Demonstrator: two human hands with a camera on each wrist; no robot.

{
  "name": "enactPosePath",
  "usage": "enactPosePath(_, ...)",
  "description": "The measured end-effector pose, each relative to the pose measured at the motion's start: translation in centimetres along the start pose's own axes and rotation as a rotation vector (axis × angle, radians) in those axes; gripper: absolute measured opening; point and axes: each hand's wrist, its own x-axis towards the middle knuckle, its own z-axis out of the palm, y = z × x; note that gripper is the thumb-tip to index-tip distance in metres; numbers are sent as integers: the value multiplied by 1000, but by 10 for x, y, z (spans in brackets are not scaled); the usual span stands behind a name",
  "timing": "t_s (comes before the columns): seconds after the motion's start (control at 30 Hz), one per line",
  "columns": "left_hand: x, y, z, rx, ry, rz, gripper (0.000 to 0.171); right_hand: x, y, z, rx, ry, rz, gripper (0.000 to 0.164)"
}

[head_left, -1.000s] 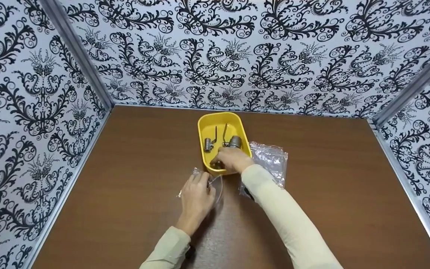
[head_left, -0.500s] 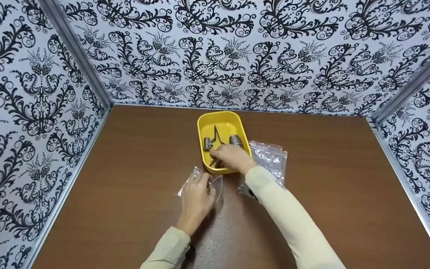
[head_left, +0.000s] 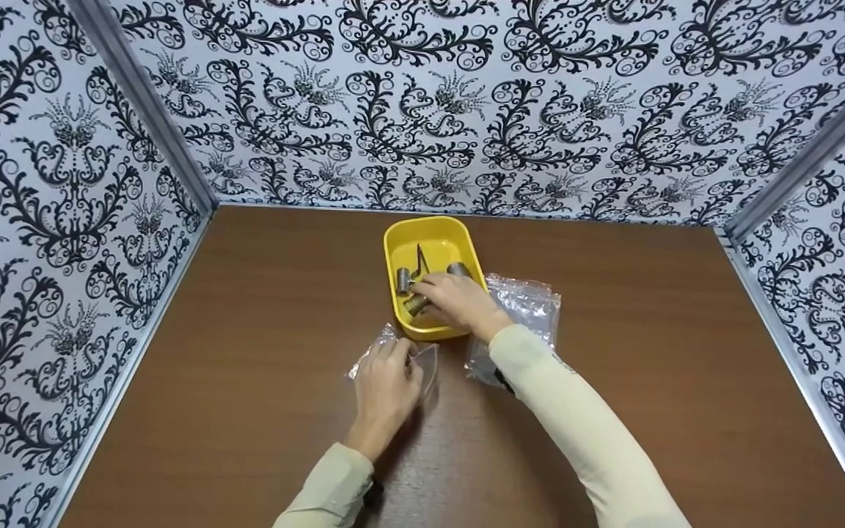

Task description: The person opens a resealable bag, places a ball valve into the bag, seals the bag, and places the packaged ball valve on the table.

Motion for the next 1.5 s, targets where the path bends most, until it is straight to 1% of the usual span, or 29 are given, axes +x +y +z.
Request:
enactPosePath(0.13,1,2,1,4,5,5,17,-6,3,-8,19,-3,62,39)
enactPosePath(0.33,1,7,3,-3,-1,11,17,-18,8,-20,39,1,107,42)
enactPosePath(0.5,3,11,4,6,-46,-2,17,-30,8,-33,84,40,115,42)
enactPosePath(0.57,5,12,4,8,-54,-5,16,-35,8,-38,99,60,109,42)
enactPosePath(0.73,8,15,8,10,-21,12,13,-47,8,-44,111,81,100,37)
enactPosePath(0.9,9,19,14,-12,-5,13,20,-65,6,-47,132,73,110,41)
enactPosePath(1.0,9,20,18,-19,12,12,23,-75,3,-47,181,82,100,39)
enactPosePath(1.1,9,22,20,-23,31,15,20,-84,-3,-47,229,85,89,33)
enactPosePath(1.27,8,25,22,-46,28,10,14,-93,-16,-43,290,76,73,26)
enactPosePath(1.4,7,26,24,-52,40,13,10,-99,-25,-39,340,44,82,26)
enactPosePath(1.5,7,28,26,-47,45,17,7,-103,-30,-35,336,4,112,27)
